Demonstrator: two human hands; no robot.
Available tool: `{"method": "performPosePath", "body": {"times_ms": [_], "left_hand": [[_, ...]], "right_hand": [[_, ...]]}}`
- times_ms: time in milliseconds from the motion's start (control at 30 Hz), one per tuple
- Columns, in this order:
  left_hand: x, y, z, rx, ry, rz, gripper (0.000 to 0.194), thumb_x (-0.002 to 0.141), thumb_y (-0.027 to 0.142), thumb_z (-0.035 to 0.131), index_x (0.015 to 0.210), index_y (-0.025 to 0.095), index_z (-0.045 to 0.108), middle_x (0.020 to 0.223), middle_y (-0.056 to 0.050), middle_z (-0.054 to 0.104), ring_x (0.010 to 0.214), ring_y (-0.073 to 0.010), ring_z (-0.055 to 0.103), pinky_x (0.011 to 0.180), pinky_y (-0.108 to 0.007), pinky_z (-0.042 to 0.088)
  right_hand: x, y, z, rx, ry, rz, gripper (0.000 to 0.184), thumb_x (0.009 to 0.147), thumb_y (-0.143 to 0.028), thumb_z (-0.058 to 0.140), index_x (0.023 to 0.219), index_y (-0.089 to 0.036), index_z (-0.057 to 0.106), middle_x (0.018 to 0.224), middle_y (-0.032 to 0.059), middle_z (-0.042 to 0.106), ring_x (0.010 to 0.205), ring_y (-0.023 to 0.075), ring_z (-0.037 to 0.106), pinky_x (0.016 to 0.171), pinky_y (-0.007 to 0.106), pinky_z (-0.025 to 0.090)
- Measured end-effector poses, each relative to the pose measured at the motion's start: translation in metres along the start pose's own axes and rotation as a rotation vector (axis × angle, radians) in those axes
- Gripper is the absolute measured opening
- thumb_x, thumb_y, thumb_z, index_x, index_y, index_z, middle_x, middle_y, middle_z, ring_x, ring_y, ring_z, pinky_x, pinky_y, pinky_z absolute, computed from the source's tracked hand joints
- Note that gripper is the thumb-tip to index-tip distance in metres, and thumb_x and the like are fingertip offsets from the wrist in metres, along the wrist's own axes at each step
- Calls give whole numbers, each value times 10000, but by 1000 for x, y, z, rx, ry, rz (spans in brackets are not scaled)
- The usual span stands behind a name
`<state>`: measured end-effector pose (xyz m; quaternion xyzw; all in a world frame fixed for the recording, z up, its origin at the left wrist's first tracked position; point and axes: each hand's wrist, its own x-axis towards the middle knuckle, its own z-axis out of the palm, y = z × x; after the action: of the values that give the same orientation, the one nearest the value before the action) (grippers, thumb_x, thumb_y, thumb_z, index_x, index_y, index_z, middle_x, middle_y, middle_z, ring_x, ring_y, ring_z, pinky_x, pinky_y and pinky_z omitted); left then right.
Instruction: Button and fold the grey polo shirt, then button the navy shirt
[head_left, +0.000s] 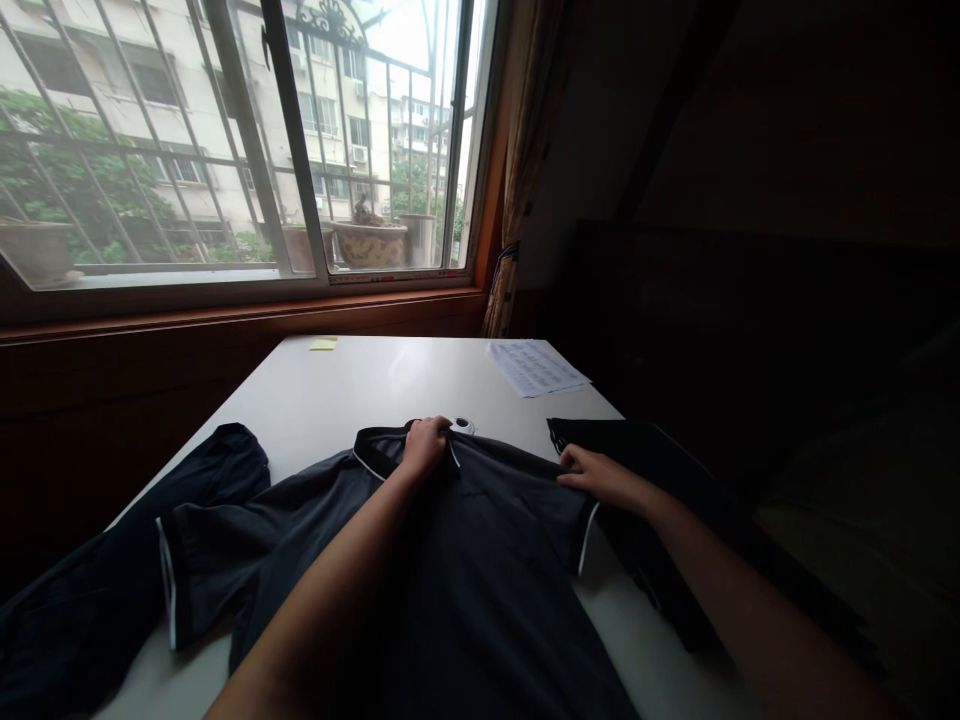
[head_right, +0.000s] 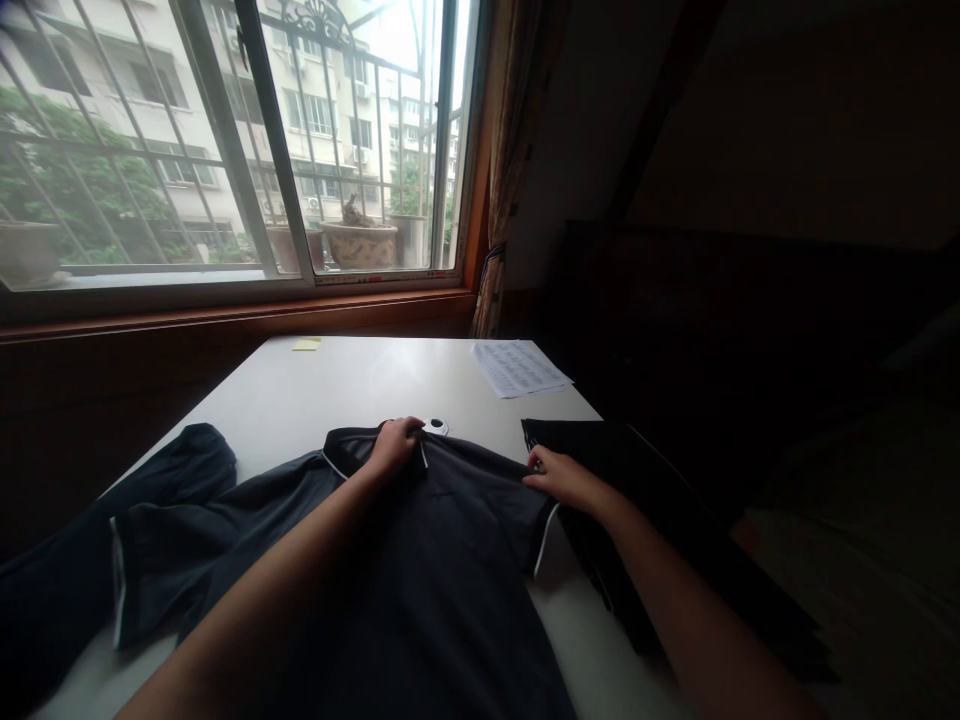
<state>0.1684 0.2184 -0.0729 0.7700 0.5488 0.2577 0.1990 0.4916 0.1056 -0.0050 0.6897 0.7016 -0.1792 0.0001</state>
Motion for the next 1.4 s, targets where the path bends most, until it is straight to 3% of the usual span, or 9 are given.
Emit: {"method": "performPosePath", "body": {"times_ms": [100,200,433,567,667,833,1200,1300,1400], "left_hand": [[-3,-1,1,10,12,38,264,954,222,573,1192,231,686,1226,-130,625,1230,-307,513,1070,-452,412],[-1,-3,-2,-13,11,60,278,925,182,596,1180,234,693,1212,-115,606,1179,-269,549,1060,-398,426],[5,-8,-20,-143,-7,-55,317,843,56,542,1088,189,692,982,-49,721,901,-169,679,825,-250,513],[6,-3,-23,-166,-18,-124,208,879,254,606,1060,188,681,964,-66,748,886,-204,694,782,-267,506],[9,6,-17,-154,5,-161,424,838,451,689,1156,177,632,1009,-115,740,985,-270,679,832,-310,490],[17,16,-6,-209,23,-203,462,801,349,736,1204,170,596,941,-100,725,965,-260,674,848,-311,479],[17,-3,-12,-446,-39,-192,568,763,79,637,1321,161,575,838,-32,704,641,-136,648,601,-226,503],[16,-7,-14,-393,-50,-172,608,729,14,583,1319,160,590,813,-34,710,634,-148,658,599,-236,510],[11,-11,-18,-281,-20,-126,581,720,12,587,1273,184,636,889,-58,733,785,-199,697,724,-280,538]], "right_hand": [[-2,-3,3,-130,67,67,249,924,-318,611,1137,-190,592,1016,106,719,882,239,687,706,290,446],[-6,-13,6,-265,119,112,230,934,-268,611,1155,-204,604,1068,135,720,926,272,688,762,340,438],[-13,-45,8,-427,285,136,310,947,-49,427,1132,-149,655,1109,204,675,1107,342,600,894,457,407],[3,-66,12,-380,314,-1,258,934,-122,518,1131,-179,674,1196,183,624,1114,316,579,887,398,428],[21,-84,22,-293,299,-148,231,915,-211,609,1133,-229,684,1165,111,635,1094,260,589,897,330,444],[47,-108,47,-152,343,-249,227,912,-231,629,1130,-230,693,1118,90,642,1067,236,599,929,319,463],[44,-104,85,-9,435,-416,391,934,-303,587,1321,-254,598,1367,87,583,1287,263,504,1111,444,398],[39,-99,91,-14,398,-433,434,964,-363,540,1387,-267,562,1496,70,505,1408,267,408,1184,472,309],[36,-93,92,-49,313,-424,500,993,-454,476,1467,-295,493,1608,45,375,1496,269,285,1229,505,201]]}}
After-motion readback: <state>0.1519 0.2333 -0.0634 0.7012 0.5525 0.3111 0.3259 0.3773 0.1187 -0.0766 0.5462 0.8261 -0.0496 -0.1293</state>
